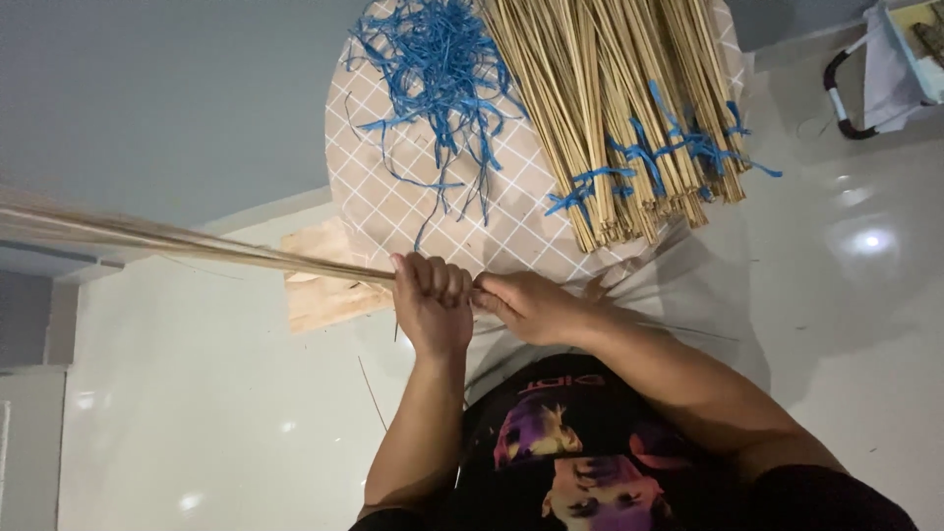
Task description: Bundling and tying thin wooden sticks together using blue plastic strips.
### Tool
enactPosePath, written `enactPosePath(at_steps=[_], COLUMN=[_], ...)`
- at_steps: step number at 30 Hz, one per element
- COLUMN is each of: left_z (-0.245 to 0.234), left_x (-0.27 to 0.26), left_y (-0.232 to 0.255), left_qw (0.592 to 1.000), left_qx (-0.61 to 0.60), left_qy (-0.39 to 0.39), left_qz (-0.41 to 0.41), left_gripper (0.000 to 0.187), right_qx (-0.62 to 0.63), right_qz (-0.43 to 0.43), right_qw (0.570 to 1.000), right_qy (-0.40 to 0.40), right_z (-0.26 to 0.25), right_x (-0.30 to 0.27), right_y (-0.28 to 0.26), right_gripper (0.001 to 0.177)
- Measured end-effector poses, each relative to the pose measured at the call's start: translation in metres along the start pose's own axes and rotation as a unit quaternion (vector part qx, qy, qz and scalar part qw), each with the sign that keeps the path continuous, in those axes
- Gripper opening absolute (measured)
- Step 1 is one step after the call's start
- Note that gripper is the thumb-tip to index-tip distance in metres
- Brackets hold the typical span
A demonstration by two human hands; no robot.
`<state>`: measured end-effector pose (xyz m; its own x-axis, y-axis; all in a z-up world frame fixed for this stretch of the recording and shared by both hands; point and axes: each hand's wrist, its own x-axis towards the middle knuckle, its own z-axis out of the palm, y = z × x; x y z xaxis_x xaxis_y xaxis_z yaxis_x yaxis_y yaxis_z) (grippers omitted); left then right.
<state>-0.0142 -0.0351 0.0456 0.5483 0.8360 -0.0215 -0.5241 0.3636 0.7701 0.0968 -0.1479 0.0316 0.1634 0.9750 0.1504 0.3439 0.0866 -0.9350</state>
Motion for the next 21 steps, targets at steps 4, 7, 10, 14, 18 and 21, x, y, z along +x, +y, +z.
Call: enactPosePath(at_steps=[4,7,10,14,18,21], left_z=[0.009,-0.004,-0.012,-0.011,0.007,-0.010], left_x=[0.004,0.006,0.006,0.003,0.001,-0.004], left_y=[0.007,0.009,0.004,-0.001,0.003,-0.006], left_qw=[0.996,0.998,0.998,0.998,0.998,0.996], left_qx=[0.065,-0.038,-0.056,-0.012,-0.010,-0.084], left_qy=[-0.024,-0.034,-0.001,-0.056,-0.058,-0.043], left_qz=[0.053,-0.033,-0.032,0.024,-0.018,0.003], left_gripper=[0.031,0.048,0.055,0.054,0.056,0.059], right_qx=[0.000,0.029,0.004,0.073,0.037,0.144], right_qz=[0.008,-0.015,-0.024,-0.015,-0.045,-0.043], right_qw=[1.000,0.999,1.000,0.997,0.991,0.984], right_qy=[0.026,0.024,-0.004,0.024,0.117,0.100], right_z=[0.002,0.001,-0.002,0.005,0.019,0.031], right_x=[0.002,0.003,0.003,-0.003,-0.004,-0.005], right_y=[0.015,0.007,-0.003,-0.001,0.006,0.027], right_gripper=[0.022,0.025,0.027,0.035,0.028,0.015])
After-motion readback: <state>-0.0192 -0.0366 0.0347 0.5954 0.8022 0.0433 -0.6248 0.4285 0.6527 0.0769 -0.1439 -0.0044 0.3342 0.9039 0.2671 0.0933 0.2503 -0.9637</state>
